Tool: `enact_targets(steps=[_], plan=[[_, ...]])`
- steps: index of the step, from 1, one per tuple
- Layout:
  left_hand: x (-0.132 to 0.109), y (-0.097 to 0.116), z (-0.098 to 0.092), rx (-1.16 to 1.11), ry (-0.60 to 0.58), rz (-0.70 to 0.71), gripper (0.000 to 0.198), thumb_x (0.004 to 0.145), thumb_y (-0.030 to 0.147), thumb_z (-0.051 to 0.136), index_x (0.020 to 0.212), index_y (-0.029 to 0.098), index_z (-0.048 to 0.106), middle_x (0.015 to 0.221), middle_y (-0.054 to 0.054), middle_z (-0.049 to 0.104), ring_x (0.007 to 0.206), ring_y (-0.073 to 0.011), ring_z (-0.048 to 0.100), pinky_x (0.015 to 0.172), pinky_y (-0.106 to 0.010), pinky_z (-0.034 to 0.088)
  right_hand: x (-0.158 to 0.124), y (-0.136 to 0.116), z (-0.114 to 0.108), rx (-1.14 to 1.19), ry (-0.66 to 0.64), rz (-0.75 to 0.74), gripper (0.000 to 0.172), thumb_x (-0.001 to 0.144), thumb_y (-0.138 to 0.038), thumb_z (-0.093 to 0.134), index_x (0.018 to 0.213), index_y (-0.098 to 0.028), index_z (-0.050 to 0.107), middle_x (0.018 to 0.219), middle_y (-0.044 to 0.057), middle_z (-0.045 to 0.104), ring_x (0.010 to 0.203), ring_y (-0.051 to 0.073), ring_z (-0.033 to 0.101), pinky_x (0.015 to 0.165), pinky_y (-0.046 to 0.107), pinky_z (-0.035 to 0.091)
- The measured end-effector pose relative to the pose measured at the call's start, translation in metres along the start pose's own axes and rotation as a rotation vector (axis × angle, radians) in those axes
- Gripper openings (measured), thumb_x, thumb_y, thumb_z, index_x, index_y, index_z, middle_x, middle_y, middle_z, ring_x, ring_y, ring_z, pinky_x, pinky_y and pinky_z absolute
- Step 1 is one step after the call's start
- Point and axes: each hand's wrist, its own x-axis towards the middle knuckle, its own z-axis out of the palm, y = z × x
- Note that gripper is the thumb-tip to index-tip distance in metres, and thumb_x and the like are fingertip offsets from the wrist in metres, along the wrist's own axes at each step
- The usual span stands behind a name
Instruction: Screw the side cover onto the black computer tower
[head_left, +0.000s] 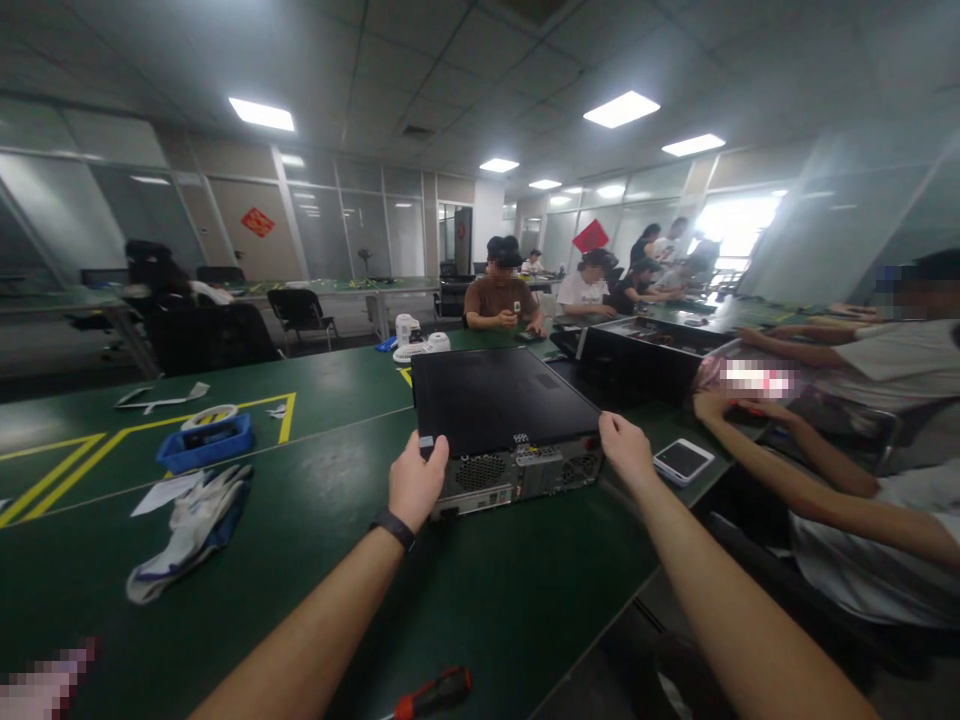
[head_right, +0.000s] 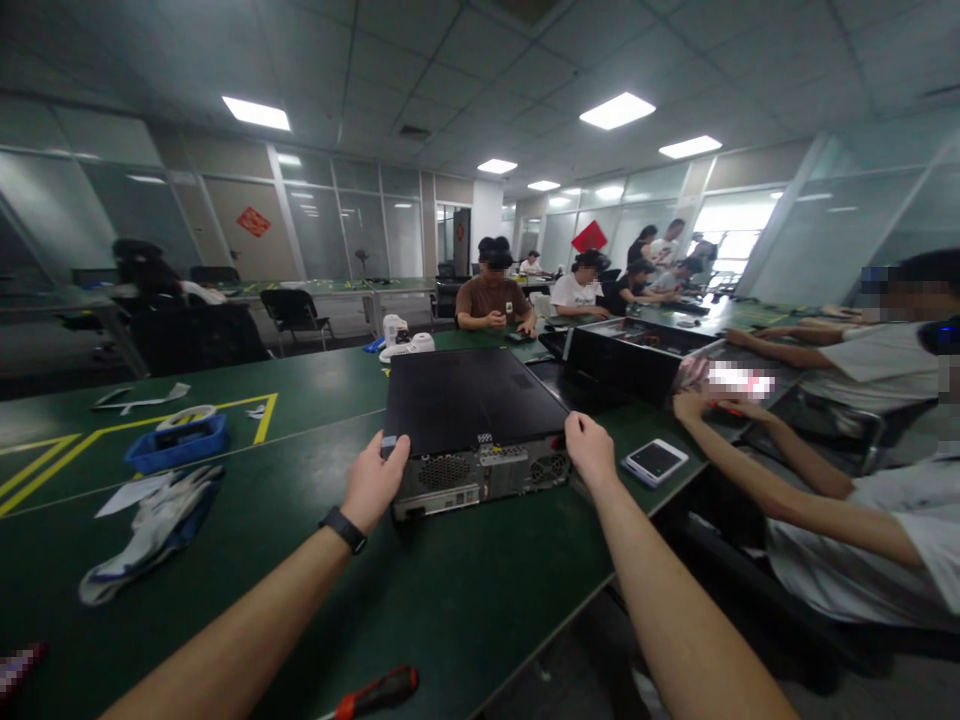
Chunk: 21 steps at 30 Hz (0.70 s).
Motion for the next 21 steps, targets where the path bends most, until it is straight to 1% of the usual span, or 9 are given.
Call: enact_targets(steps=[3,6,8,10,12,14,16,18,21], plan=[[0.002,0.001,0.001,0.022,0.005,0.012,0.038,0.1,0.051,0.051,0.118,0.022,0.069,0.101,-0.011,0.081,0.094,-0.0268,0.076,0.08,-0.033,0.051,0.006,0.0,0.003,-0.038,0.023,-0.038,0.038,0.101,-0.044,0.066,0.132,-0.021,0.064,0.137,0.01,0.064,0.116,0.024,0.066,0.098,0.046,0.059],[0.003,-0.001,-0.002,0.046,-0.017,0.057,0.039,0.099,0.054,0.054,0.116,0.023,0.07,0.101,-0.008,0.081,0.092,-0.0245,0.076,0.077,-0.03,0.052,0.006,-0.002,0.004,-0.081,0.08,-0.125,0.04,0.101,-0.043,0.067,0.134,-0.021,0.063,0.136,0.01,0.064,0.115,0.024,0.067,0.098,0.047,0.06],[0.004,-0.001,-0.005,0.085,-0.02,0.09,0.04,0.099,0.056,0.054,0.113,0.022,0.071,0.1,-0.009,0.081,0.089,-0.0245,0.077,0.075,-0.03,0.053,0.004,-0.005,0.002,-0.117,0.124,-0.228,0.042,0.103,-0.043,0.062,0.136,-0.018,0.062,0.142,0.014,0.062,0.125,0.028,0.064,0.106,0.051,0.056],[0.005,0.001,-0.007,0.144,-0.003,0.135,0.042,0.1,0.054,0.052,0.117,0.019,0.069,0.105,-0.011,0.081,0.092,-0.0259,0.077,0.078,-0.033,0.056,-0.001,-0.007,-0.001,-0.158,0.124,-0.376,0.05,0.104,-0.046,0.058,0.141,-0.013,0.062,0.151,0.02,0.058,0.141,0.033,0.056,0.119,0.055,0.046],[0.006,0.005,-0.008,0.214,0.027,0.215,0.048,0.103,0.049,0.049,0.132,0.014,0.063,0.124,-0.017,0.077,0.11,-0.0289,0.075,0.092,-0.038,0.057,-0.005,-0.01,-0.004,-0.206,0.061,-0.547,0.064,0.098,-0.056,0.062,0.144,-0.011,0.062,0.158,0.02,0.054,0.15,0.035,0.048,0.127,0.053,0.037],[0.007,0.012,-0.009,0.297,0.041,0.326,0.057,0.103,0.047,0.049,0.146,0.009,0.052,0.148,-0.023,0.063,0.138,-0.0328,0.061,0.112,-0.045,0.049,-0.008,-0.014,-0.006,-0.26,-0.032,-0.692,0.081,0.084,-0.067,0.075,0.144,-0.014,0.064,0.157,0.017,0.056,0.15,0.035,0.05,0.128,0.05,0.038],[0.009,0.018,-0.008,0.386,-0.004,0.451,0.065,0.101,0.05,0.055,0.149,0.007,0.05,0.158,-0.025,0.053,0.151,-0.0352,0.047,0.123,-0.049,0.039,-0.009,-0.018,-0.007,-0.318,-0.093,-0.777,0.088,0.076,-0.068,0.082,0.143,-0.013,0.065,0.155,0.018,0.058,0.147,0.035,0.054,0.125,0.048,0.042],[0.011,0.023,-0.005,0.476,-0.086,0.563,0.068,0.096,0.053,0.065,0.146,0.007,0.055,0.156,-0.024,0.056,0.15,-0.0366,0.049,0.124,-0.048,0.039,-0.009,-0.022,-0.008,-0.372,-0.104,-0.815,0.085,0.079,-0.066,0.081,0.142,-0.011,0.065,0.153,0.021,0.059,0.144,0.036,0.057,0.122,0.049,0.046],[0.011,0.026,0.001,0.599,-0.159,0.666,0.059,0.095,0.047,0.069,0.136,0.006,0.062,0.146,-0.026,0.064,0.14,-0.0383,0.058,0.119,-0.049,0.045,-0.009,-0.024,-0.008,-0.436,-0.079,-0.843,0.072,0.088,-0.061,0.076,0.14,-0.012,0.065,0.149,0.022,0.062,0.14,0.036,0.061,0.117,0.05,0.05]])
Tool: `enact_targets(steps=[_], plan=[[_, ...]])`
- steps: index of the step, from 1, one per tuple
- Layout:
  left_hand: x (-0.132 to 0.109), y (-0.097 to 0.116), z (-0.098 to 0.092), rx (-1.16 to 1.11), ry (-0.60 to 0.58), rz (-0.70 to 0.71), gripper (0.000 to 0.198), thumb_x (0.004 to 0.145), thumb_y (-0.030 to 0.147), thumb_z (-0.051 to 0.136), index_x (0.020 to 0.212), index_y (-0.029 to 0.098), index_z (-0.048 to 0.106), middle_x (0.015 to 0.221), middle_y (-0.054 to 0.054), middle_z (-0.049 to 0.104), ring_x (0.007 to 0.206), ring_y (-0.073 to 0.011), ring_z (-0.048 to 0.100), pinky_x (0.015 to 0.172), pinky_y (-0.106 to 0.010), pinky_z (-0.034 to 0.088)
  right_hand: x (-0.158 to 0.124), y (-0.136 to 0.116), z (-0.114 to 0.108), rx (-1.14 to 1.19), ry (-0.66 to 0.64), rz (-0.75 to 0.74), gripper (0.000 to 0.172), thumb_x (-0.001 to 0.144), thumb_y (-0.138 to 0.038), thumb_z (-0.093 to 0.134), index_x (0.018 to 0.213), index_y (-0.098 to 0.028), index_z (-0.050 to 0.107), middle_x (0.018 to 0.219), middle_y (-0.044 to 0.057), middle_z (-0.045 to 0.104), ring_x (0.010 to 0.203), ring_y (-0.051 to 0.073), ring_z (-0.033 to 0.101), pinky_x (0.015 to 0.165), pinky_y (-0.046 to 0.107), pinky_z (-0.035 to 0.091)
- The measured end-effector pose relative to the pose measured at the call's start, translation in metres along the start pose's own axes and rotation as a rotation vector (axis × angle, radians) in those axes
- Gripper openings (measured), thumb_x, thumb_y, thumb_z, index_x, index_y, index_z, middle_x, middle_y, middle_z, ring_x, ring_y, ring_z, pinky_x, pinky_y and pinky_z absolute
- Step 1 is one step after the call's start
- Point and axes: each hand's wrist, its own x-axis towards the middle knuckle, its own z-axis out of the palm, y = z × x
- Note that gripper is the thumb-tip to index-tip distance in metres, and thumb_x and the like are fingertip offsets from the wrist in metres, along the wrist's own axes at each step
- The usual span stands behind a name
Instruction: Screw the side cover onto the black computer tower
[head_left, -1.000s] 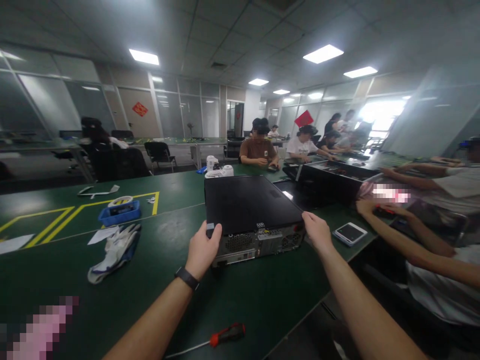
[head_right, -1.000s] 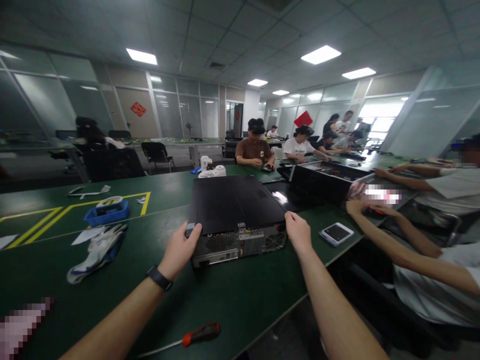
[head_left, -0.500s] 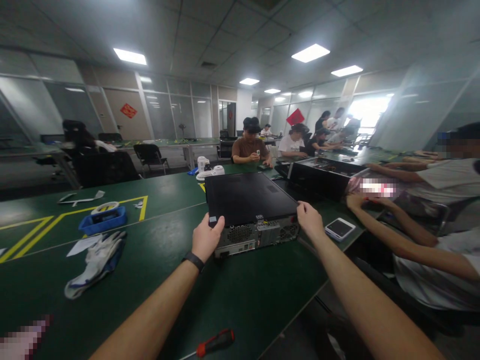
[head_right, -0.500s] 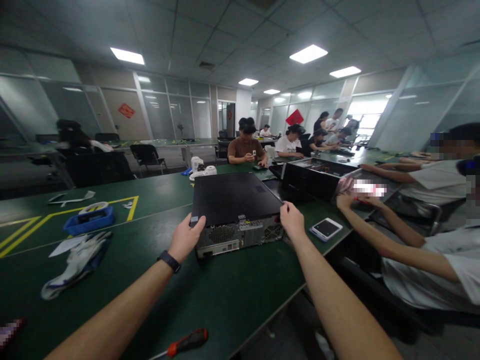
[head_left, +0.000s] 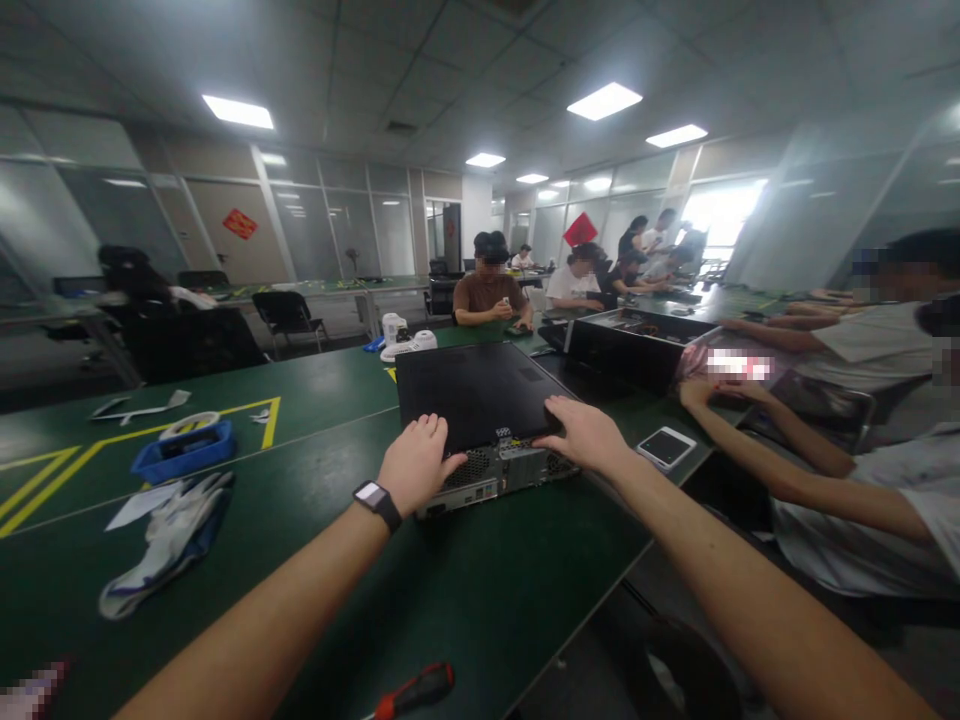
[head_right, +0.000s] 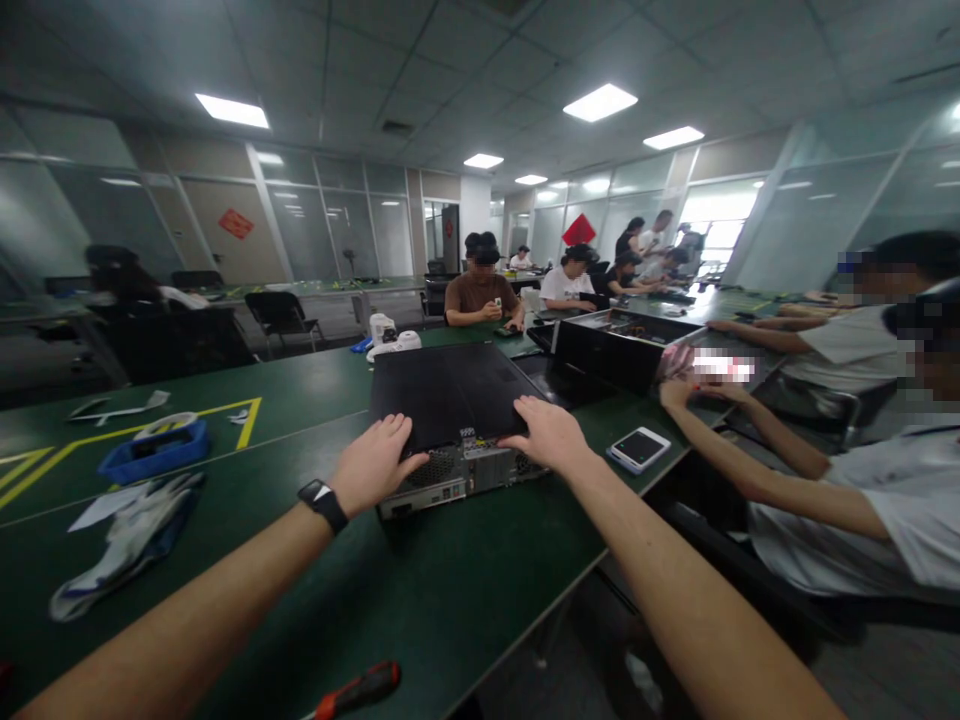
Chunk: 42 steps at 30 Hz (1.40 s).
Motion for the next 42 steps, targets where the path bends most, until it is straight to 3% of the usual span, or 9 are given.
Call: enact_targets(steps=[7,16,22,32,42], plan=[[-0.004,0.005,-0.001,0.173,-0.014,0.069,0.049,0.1,0.043,0.065,0.131,0.006,0.063,0.143,-0.026,0.065,0.135,-0.036,0.062,0.116,-0.047,0.047,-0.006,-0.004,0.001,-0.098,0.05,-0.041,0.059,0.092,-0.058,0.073,0.135,-0.018,0.067,0.144,0.018,0.067,0.134,0.034,0.065,0.11,0.049,0.054],[-0.006,0.01,-0.006,0.234,0.012,0.073,0.044,0.1,0.042,0.065,0.127,0.007,0.065,0.137,-0.023,0.07,0.128,-0.035,0.067,0.11,-0.045,0.053,-0.009,-0.005,0.002,-0.147,0.116,-0.082,0.053,0.094,-0.055,0.071,0.129,-0.016,0.068,0.138,0.017,0.071,0.128,0.032,0.069,0.107,0.044,0.056],[-0.011,0.015,-0.004,0.238,0.052,0.072,0.035,0.099,0.037,0.068,0.122,0.01,0.067,0.134,-0.02,0.072,0.123,-0.0323,0.07,0.108,-0.043,0.055,-0.015,-0.002,0.009,-0.152,0.175,-0.058,0.04,0.093,-0.034,0.072,0.128,-0.015,0.07,0.135,0.016,0.073,0.124,0.031,0.072,0.103,0.044,0.058],[-0.016,0.016,0.003,0.207,0.132,0.057,0.039,0.097,0.035,0.07,0.127,0.01,0.067,0.136,-0.021,0.072,0.127,-0.0321,0.069,0.113,-0.045,0.052,-0.023,-0.006,0.021,-0.135,0.27,-0.001,0.043,0.094,-0.032,0.067,0.132,-0.013,0.071,0.138,0.016,0.072,0.126,0.031,0.071,0.109,0.046,0.057],[-0.017,0.013,0.006,0.204,0.146,0.071,0.041,0.099,0.035,0.068,0.13,0.009,0.066,0.136,-0.022,0.071,0.126,-0.032,0.069,0.112,-0.044,0.052,-0.023,-0.009,0.018,-0.15,0.257,-0.017,0.043,0.095,-0.029,0.063,0.133,-0.01,0.07,0.139,0.018,0.071,0.128,0.032,0.07,0.111,0.048,0.055]])
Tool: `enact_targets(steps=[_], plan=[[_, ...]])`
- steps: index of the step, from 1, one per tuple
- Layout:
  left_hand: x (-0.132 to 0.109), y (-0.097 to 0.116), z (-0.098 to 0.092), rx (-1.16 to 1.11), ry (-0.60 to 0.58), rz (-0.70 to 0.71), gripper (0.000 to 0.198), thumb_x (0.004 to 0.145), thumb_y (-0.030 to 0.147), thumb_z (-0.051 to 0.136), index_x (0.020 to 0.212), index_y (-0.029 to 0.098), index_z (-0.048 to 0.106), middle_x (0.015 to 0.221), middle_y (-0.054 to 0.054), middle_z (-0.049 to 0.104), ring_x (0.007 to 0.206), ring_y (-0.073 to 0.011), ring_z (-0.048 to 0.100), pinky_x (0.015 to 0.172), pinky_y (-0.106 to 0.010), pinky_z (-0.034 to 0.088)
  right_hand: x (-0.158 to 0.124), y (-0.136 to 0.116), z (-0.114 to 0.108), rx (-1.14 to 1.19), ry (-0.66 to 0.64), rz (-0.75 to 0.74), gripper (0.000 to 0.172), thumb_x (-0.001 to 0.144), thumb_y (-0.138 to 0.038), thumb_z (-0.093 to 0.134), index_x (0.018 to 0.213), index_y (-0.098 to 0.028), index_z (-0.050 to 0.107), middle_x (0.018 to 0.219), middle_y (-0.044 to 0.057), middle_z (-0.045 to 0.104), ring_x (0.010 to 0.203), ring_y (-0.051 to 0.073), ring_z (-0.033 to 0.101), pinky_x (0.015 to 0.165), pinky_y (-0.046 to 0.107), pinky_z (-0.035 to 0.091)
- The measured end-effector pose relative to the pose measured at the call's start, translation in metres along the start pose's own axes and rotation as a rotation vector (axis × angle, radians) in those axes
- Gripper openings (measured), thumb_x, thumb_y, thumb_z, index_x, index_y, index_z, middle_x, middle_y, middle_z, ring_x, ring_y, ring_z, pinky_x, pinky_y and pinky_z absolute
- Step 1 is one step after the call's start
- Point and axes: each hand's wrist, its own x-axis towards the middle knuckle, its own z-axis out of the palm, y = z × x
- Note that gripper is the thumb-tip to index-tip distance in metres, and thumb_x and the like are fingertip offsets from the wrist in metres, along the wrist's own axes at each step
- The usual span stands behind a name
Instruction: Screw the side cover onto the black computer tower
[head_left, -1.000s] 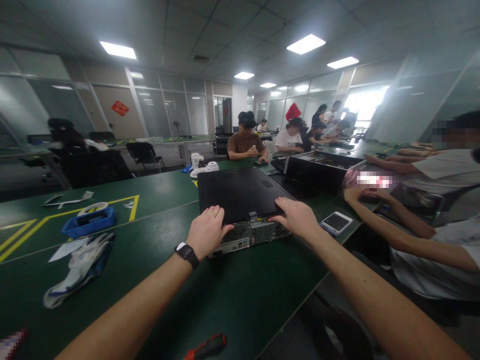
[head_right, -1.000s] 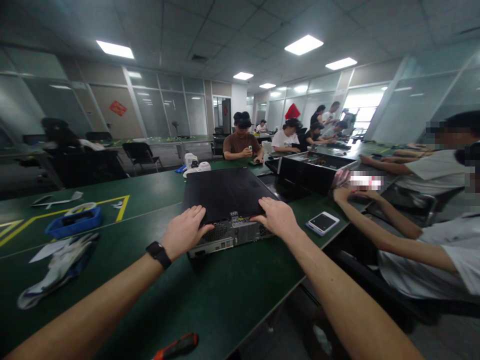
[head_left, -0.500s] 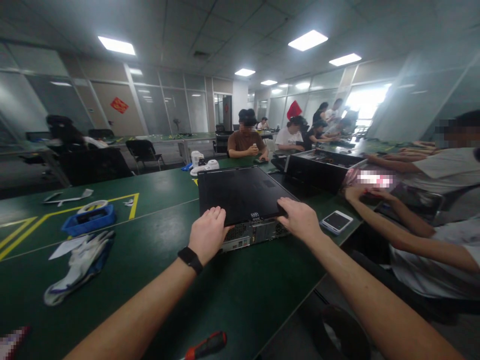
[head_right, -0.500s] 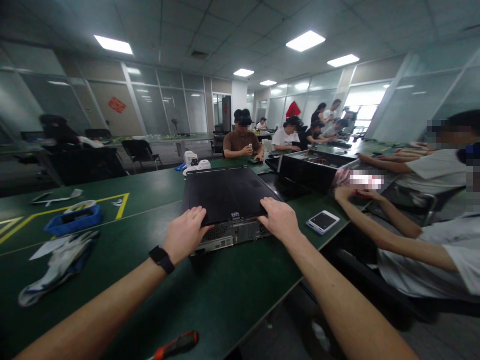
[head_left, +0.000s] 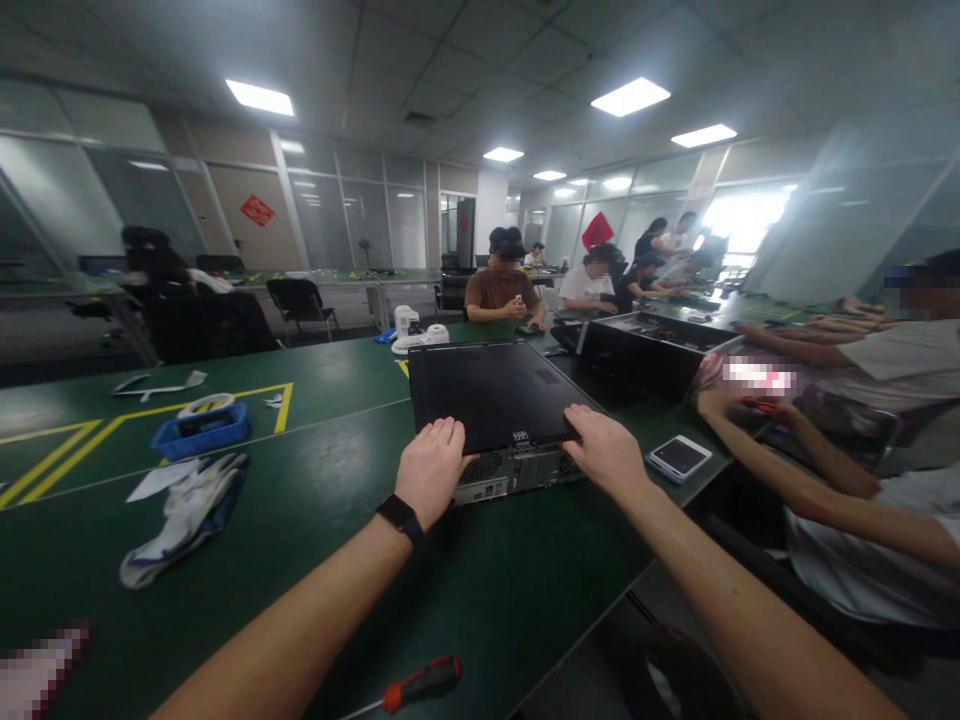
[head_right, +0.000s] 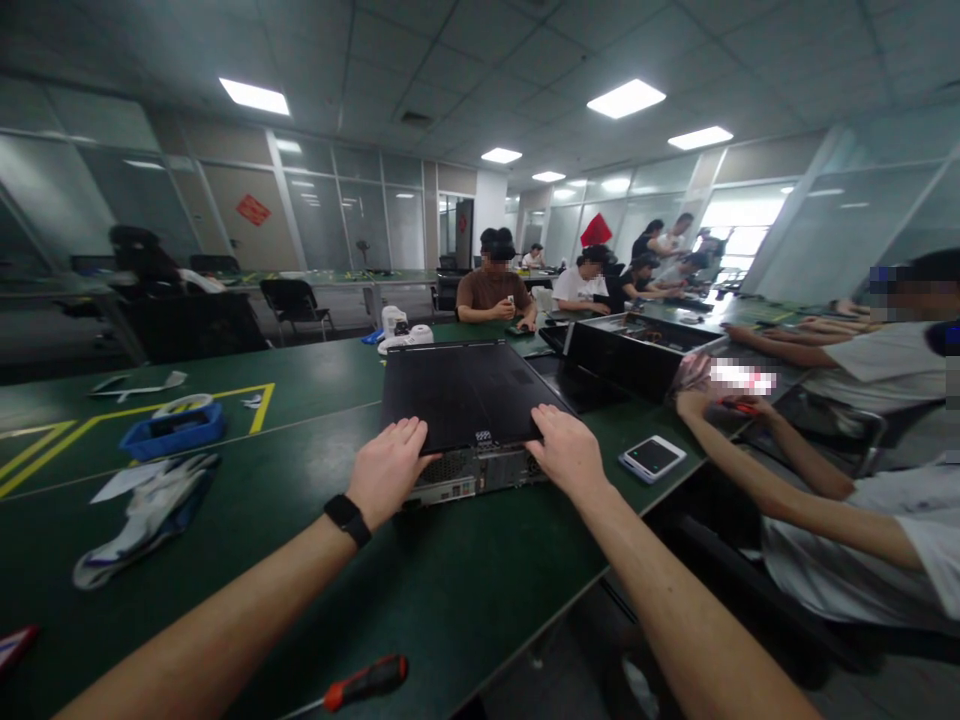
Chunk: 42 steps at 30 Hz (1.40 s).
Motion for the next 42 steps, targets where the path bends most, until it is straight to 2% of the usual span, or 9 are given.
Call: enact_targets(steps=[5,13,26,33,38,42], plan=[[0.0,-0.001,0.001,0.002,-0.006,0.007,0.04,0.1,0.034,0.066,0.131,0.009,0.065,0.137,-0.022,0.071,0.127,-0.0316,0.069,0.112,-0.044,0.052,-0.003,-0.003,-0.002,-0.019,-0.007,-0.01,0.042,0.095,-0.028,0.063,0.134,-0.013,0.07,0.138,0.017,0.071,0.127,0.032,0.07,0.11,0.05,0.056],[-0.004,-0.002,0.0,0.009,-0.003,0.005,0.038,0.102,0.034,0.064,0.13,0.009,0.065,0.136,-0.022,0.072,0.126,-0.0308,0.07,0.111,-0.043,0.053,-0.005,-0.008,-0.005,-0.061,0.006,-0.032,0.04,0.099,-0.029,0.06,0.131,-0.008,0.069,0.136,0.02,0.071,0.126,0.032,0.07,0.11,0.045,0.054],[-0.008,-0.004,-0.003,-0.006,0.003,0.025,0.03,0.102,0.027,0.062,0.127,0.011,0.066,0.135,-0.02,0.073,0.125,-0.0301,0.071,0.109,-0.043,0.055,-0.006,-0.014,-0.011,-0.097,0.023,-0.048,0.035,0.1,-0.027,0.059,0.128,-0.01,0.07,0.133,0.018,0.074,0.123,0.032,0.072,0.106,0.043,0.056],[-0.032,-0.02,-0.018,-0.023,0.014,0.021,0.032,0.102,0.027,0.062,0.128,0.009,0.068,0.136,-0.021,0.072,0.126,-0.0307,0.071,0.112,-0.045,0.055,-0.021,-0.042,-0.029,-0.1,0.038,-0.08,0.036,0.102,-0.029,0.057,0.126,-0.006,0.071,0.13,0.021,0.074,0.119,0.034,0.073,0.099,0.044,0.057],[-0.054,-0.03,-0.034,-0.043,0.013,0.033,0.033,0.1,0.025,0.064,0.131,0.013,0.069,0.137,-0.019,0.073,0.126,-0.03,0.071,0.112,-0.046,0.056,-0.034,-0.063,-0.048,-0.082,0.036,-0.108,0.036,0.104,-0.032,0.055,0.124,-0.009,0.074,0.127,0.019,0.076,0.115,0.034,0.074,0.095,0.045,0.058],[-0.069,-0.032,-0.044,-0.057,0.018,0.033,0.034,0.102,0.025,0.062,0.133,0.015,0.069,0.138,-0.018,0.072,0.127,-0.0302,0.071,0.114,-0.048,0.056,-0.043,-0.063,-0.063,0.074,0.023,-0.058,0.045,0.101,-0.052,0.058,0.121,-0.016,0.075,0.125,0.016,0.077,0.116,0.034,0.073,0.102,0.051,0.057]])
